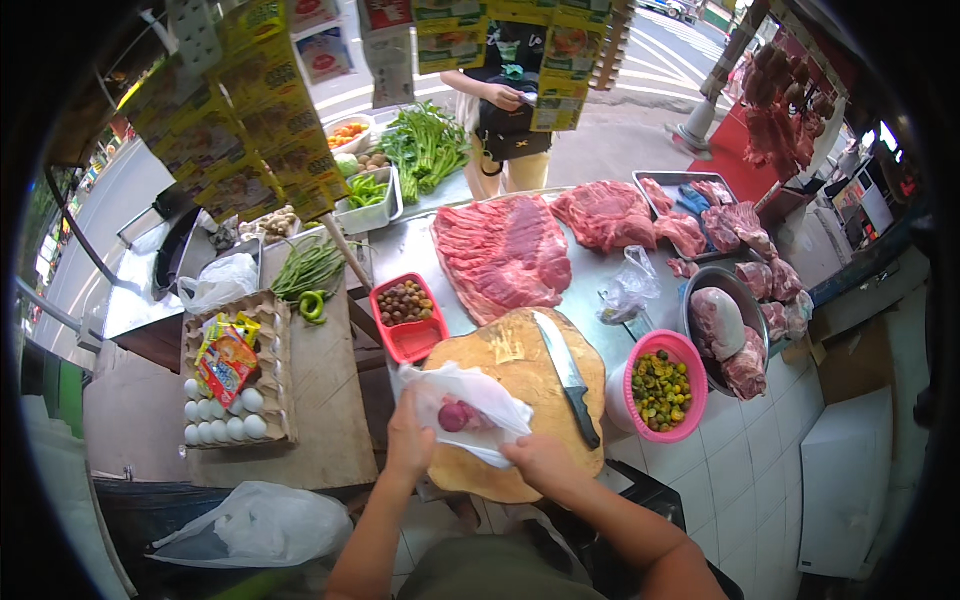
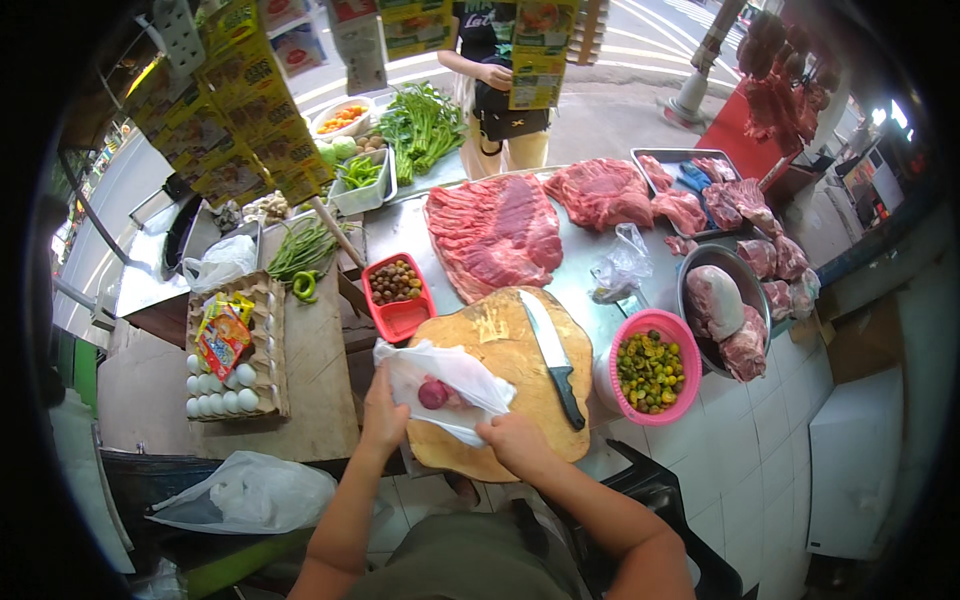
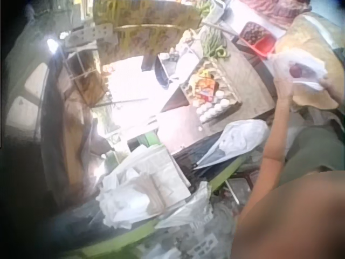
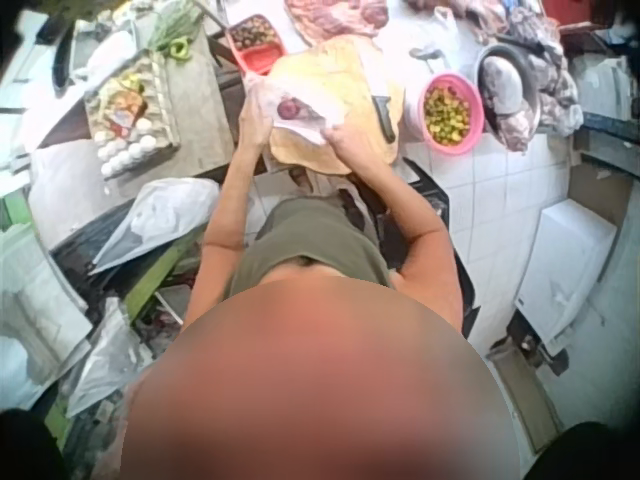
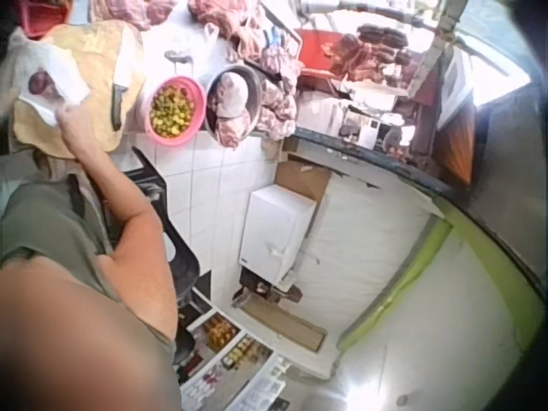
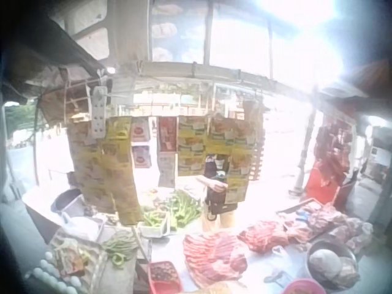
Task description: The person cuts a piece of pork on a wooden cutting board using a knife, places the cut pieces into a plastic bag, and hands the bag to a customer. The person then counts coins from a container and gives change to the customer.
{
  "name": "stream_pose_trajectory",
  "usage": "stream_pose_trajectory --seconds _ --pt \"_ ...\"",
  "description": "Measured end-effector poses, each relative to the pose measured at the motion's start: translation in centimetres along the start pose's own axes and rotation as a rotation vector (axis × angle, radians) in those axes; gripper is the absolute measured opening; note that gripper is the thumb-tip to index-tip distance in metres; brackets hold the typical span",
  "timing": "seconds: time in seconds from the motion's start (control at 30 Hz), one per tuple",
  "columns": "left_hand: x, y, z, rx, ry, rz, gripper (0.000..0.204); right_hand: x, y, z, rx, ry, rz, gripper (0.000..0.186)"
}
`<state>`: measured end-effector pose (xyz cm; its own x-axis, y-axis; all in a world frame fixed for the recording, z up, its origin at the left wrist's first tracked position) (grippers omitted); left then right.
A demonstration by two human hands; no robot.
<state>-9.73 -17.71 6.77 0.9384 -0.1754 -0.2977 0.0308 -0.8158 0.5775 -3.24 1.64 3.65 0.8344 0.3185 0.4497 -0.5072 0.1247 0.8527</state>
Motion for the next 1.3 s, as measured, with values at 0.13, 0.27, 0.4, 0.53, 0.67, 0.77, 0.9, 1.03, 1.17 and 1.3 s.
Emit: stream_pose_trajectory --seconds 0.13,0.27,0.4,0.53,0.67,0.77,0.9,1.03,1.17,1.3 --pt "-1.0 0.5 -6.1 0.15 -0.122 0.179 0.069 2.3 10.1 -0.3 -0.615 -0.113 -0.343 0.066" --pt "-2.7 2.4 -15.7 0.056 -0.631 0.276 0.062 -1.0 15.0 2.1 -1.033 -0.035 -0.223 0.04" --pt "-5.2 6.8 -15.4 -0.27 -0.46 -0.028 0.057 -6.7 19.7 -0.6 -1.037 -0.133 -0.484 0.01" --pt "-4.4 8.1 -10.6 -0.027 -0.21 -0.026 0.053 -9.7 25.2 -2.5 -1.041 0.027 -1.082 0.01" --pt "-3.4 5.5 -5.3 0.158 0.019 0.144 0.052 -17.0 25.9 -5.7 -1.065 -0.082 -1.116 0.013" --pt "-3.9 3.8 -2.0 0.373 0.172 0.052 0.05 -22.1 24.6 -8.5 -1.023 -0.126 -1.183 0.017" --pt "-9.1 2.3 2.7 0.697 0.267 -0.163 0.054 -28.4 22.2 -12.6 -0.931 -0.216 -1.126 0.02" --pt "-18.3 0.1 6.5 1.003 0.254 -0.316 0.081 -31.3 20.3 -14.5 -0.797 -0.269 -1.053 0.019" --pt "-29.4 -3.0 9.4 1.34 0.394 -0.373 0.112 -31.9 20.0 -15.9 -0.865 -0.316 -0.914 0.018" --pt "-37.5 -4.9 11.9 1.359 0.566 -0.488 0.126 -31.3 21.8 -14.5 -0.771 -0.289 -0.88 0.018"
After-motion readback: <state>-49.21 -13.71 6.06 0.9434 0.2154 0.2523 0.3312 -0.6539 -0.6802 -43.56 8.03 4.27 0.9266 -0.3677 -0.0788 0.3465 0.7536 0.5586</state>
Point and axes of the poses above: each hand's wrist, its own x-axis away from the middle knuckle, its own y-axis out of the back of the hand, z = x × y, the point moved 9 cm from there along -x, towards the middle knuckle, and after that the axes turned 15 degrees about -y, right-handed, at the moved point
